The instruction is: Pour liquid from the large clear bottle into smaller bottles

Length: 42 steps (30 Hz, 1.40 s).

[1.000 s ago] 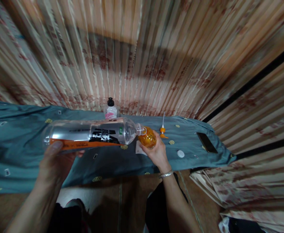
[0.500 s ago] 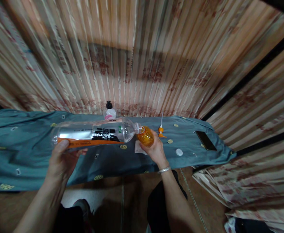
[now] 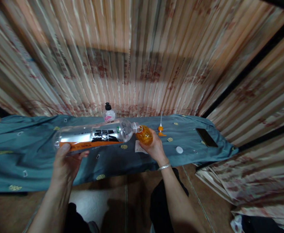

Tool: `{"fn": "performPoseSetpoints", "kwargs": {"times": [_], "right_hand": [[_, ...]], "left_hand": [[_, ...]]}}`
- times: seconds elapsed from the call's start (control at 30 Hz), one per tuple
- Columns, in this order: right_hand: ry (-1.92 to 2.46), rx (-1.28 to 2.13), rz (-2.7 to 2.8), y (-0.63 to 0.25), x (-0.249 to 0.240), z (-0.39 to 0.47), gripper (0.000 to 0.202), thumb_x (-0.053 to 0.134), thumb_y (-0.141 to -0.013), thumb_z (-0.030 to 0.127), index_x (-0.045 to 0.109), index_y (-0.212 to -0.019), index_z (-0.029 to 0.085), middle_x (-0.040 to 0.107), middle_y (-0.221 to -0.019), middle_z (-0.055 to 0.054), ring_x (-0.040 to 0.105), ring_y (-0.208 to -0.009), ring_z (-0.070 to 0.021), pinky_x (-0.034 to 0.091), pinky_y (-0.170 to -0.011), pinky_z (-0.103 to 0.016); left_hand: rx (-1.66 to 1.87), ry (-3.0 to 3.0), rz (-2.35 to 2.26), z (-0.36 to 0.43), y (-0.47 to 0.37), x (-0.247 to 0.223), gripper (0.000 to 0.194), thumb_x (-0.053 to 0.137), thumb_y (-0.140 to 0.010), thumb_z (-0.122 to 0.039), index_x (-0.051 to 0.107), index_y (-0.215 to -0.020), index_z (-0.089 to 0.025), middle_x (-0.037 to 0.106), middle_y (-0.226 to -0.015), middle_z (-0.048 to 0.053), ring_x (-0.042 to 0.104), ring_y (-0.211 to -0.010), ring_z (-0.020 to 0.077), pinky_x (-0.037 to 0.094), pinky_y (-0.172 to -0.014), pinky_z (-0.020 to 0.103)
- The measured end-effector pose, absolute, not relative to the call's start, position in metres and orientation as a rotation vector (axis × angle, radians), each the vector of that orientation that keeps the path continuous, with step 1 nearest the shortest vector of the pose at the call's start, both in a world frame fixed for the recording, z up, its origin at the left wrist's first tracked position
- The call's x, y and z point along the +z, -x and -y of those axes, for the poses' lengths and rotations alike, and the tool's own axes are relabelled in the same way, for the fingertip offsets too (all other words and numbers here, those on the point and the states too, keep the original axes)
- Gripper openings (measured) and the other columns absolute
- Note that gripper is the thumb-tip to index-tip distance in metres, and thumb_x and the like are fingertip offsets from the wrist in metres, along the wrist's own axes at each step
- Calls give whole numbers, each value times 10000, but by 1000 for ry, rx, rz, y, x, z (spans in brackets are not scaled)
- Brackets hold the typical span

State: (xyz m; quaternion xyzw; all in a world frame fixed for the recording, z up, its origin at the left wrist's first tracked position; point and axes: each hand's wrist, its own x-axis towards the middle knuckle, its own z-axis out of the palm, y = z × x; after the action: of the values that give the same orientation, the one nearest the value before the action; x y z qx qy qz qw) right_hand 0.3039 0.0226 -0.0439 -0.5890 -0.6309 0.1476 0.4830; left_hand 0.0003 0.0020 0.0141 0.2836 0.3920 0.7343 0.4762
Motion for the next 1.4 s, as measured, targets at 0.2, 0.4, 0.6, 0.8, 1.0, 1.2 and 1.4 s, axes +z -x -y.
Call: {"fn": "performPoseSetpoints", "kwargs": {"times": [0.2,0.4,0.6,0.8,1.0,1.2,1.4], "right_hand": [[1411,357,1541,-306,-47,-24,700,833,-692,382,566,-1324,238,727,-1236,-105,717,-1118,-310,579,-989,-479],[1387,349,1536,-307,-48,-24,683,825,-701,386,568,-1318,245,723,-1239,-101,713,-1134,-309,566,-1022,-490],[1400,377,1520,-308,-49,-25,711,838,-693,384,563,-1334,245,727,-1240,-97,716,-1129,-307,573,-1010,-483],[1383,389,1550,-308,-47,-24,705,830,-712,388,555,-1346,246,719,-1258,-99,701,-1170,-314,557,-1039,-507],[1361,397,1553,-308,-49,-24,719,835,-708,374,552,-1357,245,721,-1259,-96,699,-1178,-309,563,-1037,-493],[1352,383,1578,-311,-51,-24,725,834,-710,402,549,-1353,228,713,-1271,-107,688,-1191,-308,546,-1059,-497],[1360,368,1544,-315,-53,-24,743,841,-703,440,548,-1354,232,726,-1240,-105,706,-1147,-311,560,-1026,-505]], "left_hand": [[1791,-672,-967,4,-6,17,457,914,-463,-433,611,-699,-186,681,-572,-24,639,-423,160,528,-389,224],[1768,-648,-983,6,-12,19,509,938,-408,-473,645,-691,-168,688,-570,-1,646,-426,166,550,-405,234],[1763,-648,-1013,6,-13,24,545,946,-375,-495,625,-686,-182,692,-551,-26,633,-380,171,540,-376,240],[1747,-657,-1010,10,-11,28,541,948,-390,-477,616,-698,-183,702,-566,-23,642,-396,171,538,-385,236],[1749,-668,-1036,14,-12,29,525,938,-405,-492,650,-713,-181,714,-589,-14,646,-404,174,539,-389,239],[1738,-616,-1053,19,-12,29,551,953,-372,-489,613,-680,-183,707,-594,-10,649,-422,168,541,-394,232],[1689,-537,-1050,25,-18,31,609,986,-267,-486,625,-646,-175,696,-563,-19,621,-382,147,517,-362,203]]}}
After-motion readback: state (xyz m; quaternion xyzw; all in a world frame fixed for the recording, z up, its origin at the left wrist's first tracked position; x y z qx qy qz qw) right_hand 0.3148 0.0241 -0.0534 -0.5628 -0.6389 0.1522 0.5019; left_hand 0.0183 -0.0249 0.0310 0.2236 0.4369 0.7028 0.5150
